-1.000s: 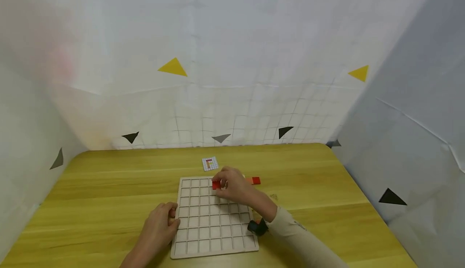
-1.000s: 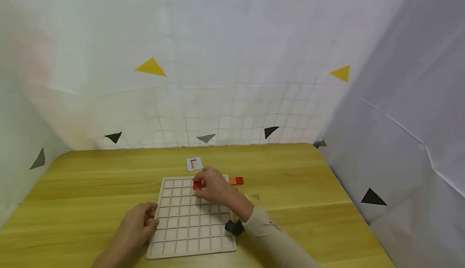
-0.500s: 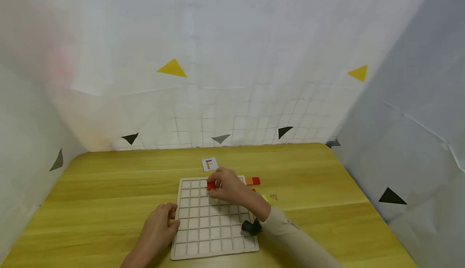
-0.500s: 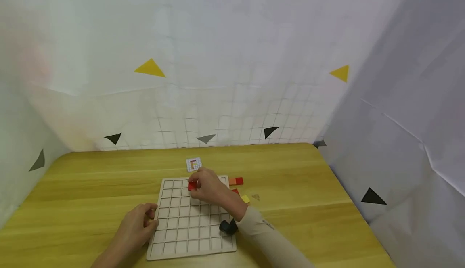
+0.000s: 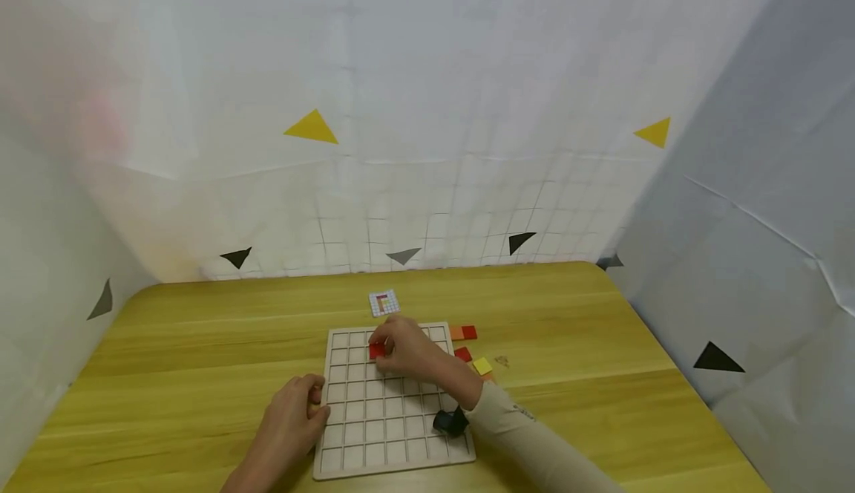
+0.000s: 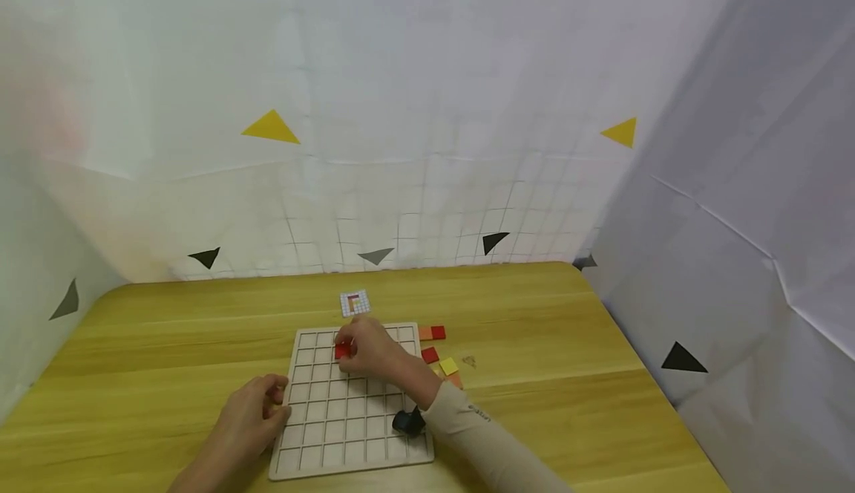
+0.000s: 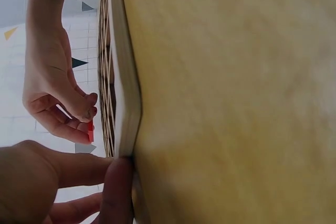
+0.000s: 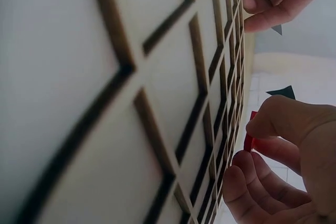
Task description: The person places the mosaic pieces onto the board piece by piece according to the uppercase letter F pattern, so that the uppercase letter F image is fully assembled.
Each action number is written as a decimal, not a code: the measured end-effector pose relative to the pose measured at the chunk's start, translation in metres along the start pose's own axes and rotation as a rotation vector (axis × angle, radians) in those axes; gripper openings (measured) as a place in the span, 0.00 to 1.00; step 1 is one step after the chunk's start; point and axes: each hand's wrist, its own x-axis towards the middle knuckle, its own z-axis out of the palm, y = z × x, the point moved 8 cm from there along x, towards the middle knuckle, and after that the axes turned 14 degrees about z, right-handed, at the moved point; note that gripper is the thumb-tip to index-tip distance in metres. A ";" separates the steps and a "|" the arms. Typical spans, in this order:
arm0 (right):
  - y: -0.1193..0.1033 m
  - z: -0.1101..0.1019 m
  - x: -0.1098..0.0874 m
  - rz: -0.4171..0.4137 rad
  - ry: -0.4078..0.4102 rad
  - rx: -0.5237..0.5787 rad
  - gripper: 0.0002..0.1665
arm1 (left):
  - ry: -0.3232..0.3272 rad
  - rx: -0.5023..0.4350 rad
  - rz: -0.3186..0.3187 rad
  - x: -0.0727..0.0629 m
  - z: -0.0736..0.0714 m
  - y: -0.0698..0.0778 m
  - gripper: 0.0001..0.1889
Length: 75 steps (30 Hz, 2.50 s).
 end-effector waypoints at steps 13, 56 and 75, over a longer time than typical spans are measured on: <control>-0.003 0.006 0.002 0.020 0.007 -0.013 0.15 | 0.000 -0.009 0.000 0.000 0.000 -0.001 0.17; 0.000 -0.005 -0.001 0.038 0.005 -0.027 0.13 | -0.005 -0.031 -0.010 0.001 0.001 -0.002 0.18; 0.035 -0.035 -0.017 0.107 0.015 -0.090 0.16 | -0.001 -0.034 -0.002 0.000 0.002 -0.001 0.18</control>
